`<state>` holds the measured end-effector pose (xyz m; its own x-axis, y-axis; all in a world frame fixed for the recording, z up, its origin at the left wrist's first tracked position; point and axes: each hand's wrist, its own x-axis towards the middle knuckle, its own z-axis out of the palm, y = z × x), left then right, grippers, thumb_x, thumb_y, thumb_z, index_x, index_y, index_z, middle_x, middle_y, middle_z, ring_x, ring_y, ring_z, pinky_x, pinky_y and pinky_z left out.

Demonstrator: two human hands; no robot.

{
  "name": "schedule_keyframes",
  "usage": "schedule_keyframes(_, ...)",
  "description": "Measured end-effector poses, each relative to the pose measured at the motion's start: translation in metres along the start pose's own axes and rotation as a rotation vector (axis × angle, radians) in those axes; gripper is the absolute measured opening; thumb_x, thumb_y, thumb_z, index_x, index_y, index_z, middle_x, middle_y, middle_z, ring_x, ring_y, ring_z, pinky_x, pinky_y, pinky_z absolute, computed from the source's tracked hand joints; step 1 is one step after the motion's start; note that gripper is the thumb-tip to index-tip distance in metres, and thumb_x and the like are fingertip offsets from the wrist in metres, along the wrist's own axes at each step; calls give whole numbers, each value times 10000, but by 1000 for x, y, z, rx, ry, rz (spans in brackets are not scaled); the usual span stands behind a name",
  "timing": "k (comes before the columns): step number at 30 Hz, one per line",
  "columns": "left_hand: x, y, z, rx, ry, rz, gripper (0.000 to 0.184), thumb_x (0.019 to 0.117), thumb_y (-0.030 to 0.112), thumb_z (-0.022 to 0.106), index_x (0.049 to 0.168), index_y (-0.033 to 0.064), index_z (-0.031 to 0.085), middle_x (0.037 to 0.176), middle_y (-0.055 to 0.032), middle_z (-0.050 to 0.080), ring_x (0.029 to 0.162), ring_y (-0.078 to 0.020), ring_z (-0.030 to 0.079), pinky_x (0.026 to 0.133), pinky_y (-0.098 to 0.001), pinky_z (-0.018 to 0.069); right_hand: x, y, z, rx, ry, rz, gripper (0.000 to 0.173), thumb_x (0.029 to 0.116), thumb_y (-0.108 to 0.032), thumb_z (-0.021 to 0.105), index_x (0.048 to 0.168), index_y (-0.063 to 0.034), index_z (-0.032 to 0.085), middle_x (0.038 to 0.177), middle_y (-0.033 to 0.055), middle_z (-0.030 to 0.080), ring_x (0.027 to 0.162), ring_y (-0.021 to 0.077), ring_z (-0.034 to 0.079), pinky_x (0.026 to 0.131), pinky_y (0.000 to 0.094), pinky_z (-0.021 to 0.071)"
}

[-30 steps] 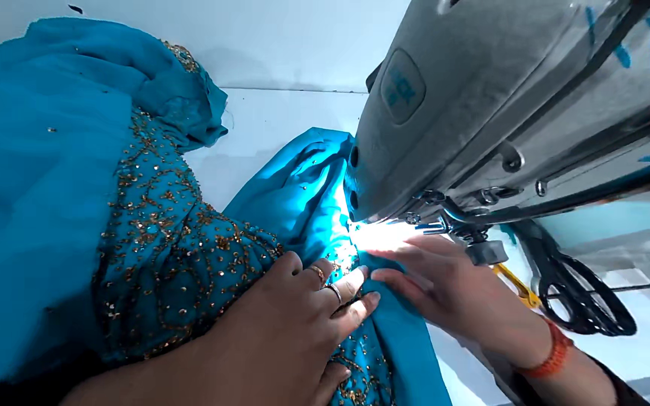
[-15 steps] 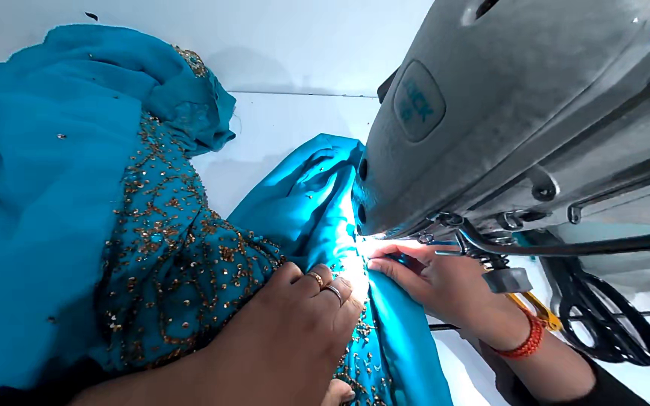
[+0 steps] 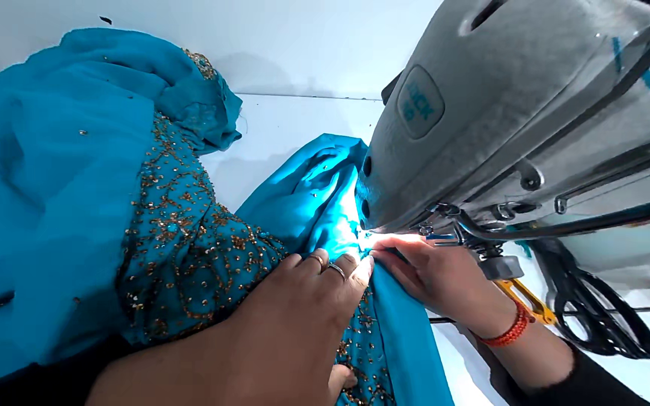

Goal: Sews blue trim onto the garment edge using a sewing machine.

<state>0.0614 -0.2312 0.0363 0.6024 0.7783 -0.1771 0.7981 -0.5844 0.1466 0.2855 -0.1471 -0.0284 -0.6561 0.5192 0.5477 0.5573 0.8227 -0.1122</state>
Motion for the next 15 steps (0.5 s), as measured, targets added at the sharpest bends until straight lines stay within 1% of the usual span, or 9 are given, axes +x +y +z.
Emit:
schedule_keyframes(1, 0, 0, 1, 4, 21, 13, 1031, 781, 584, 747, 1574, 48, 364, 1496, -179, 522, 1266, -397, 577, 897, -533, 515, 0, 1, 0, 21, -11, 1, 282, 977, -256, 543, 966, -96, 776, 872, 50, 761, 731, 190, 726, 613, 351, 575)
schedule_keyframes(3, 0, -2, 4, 1, 47, 28, 1012, 768, 579, 754, 1581, 110, 374, 1495, -183, 520, 1248, -413, 586, 874, -546, 519, -2, 4, -1, 101, -21, 31, 291, 985, -293, 560, 1018, -118, 789, 978, 34, 782, 837, 151, 745, 695, 321, 592)
schedule_keyframes(4, -1, -2, 5, 11, 53, 29, 989, 759, 588, 750, 1567, 133, 405, 1499, -174, 522, 1236, -414, 595, 860, -547, 527, -2, 6, 0, 151, -17, 52, 293, 989, -318, 575, 1034, -131, 796, 1000, 23, 783, 862, 125, 741, 724, 303, 591)
schedule_keyframes(6, -1, -2, 5, 18, 38, 24, 959, 770, 598, 731, 1560, 150, 421, 1504, -162, 520, 1241, -409, 593, 872, -551, 526, -2, 6, 0, 190, -17, 85, 293, 987, -348, 590, 1040, -155, 804, 1014, 7, 780, 886, 98, 732, 750, 290, 587)
schedule_keyframes(8, 0, -2, 6, 24, 51, 31, 957, 770, 611, 723, 1552, 142, 434, 1486, -155, 539, 1214, -397, 609, 846, -535, 535, -2, 2, -1, 189, -8, 131, 265, 970, -335, 609, 1002, -167, 812, 978, -6, 783, 878, 78, 733, 752, 275, 588)
schedule_keyframes(9, 0, -2, 6, 18, 56, 29, 962, 771, 608, 725, 1553, 129, 432, 1481, -151, 544, 1212, -392, 608, 839, -533, 533, -2, 0, -1, 185, 5, 153, 237, 951, -311, 622, 964, -169, 811, 934, -13, 781, 844, 66, 730, 731, 263, 586)
schedule_keyframes(12, 0, -1, 4, -3, 27, 13, 975, 792, 602, 719, 1532, 38, 428, 1495, -166, 534, 1269, -388, 583, 876, -538, 518, 1, -3, 0, 173, -2, 183, 227, 946, -300, 613, 942, -165, 795, 900, -24, 768, 822, 45, 711, 733, 241, 572)
schedule_keyframes(13, 0, -1, 2, -6, 1, 1, 980, 802, 606, 712, 1530, 18, 421, 1506, -175, 520, 1294, -392, 566, 904, -540, 512, 1, -3, 1, 187, -11, 193, 237, 952, -305, 603, 940, -160, 790, 888, -33, 760, 820, 29, 701, 742, 228, 568)
schedule_keyframes(15, 2, 1, -4, -39, -85, -43, 980, 831, 608, 706, 1539, 7, 393, 1565, -184, 447, 1373, -405, 498, 996, -555, 479, 2, -4, 2, 234, -38, 261, 251, 961, -324, 593, 944, -169, 789, 867, -61, 748, 808, -16, 681, 737, 186, 553)
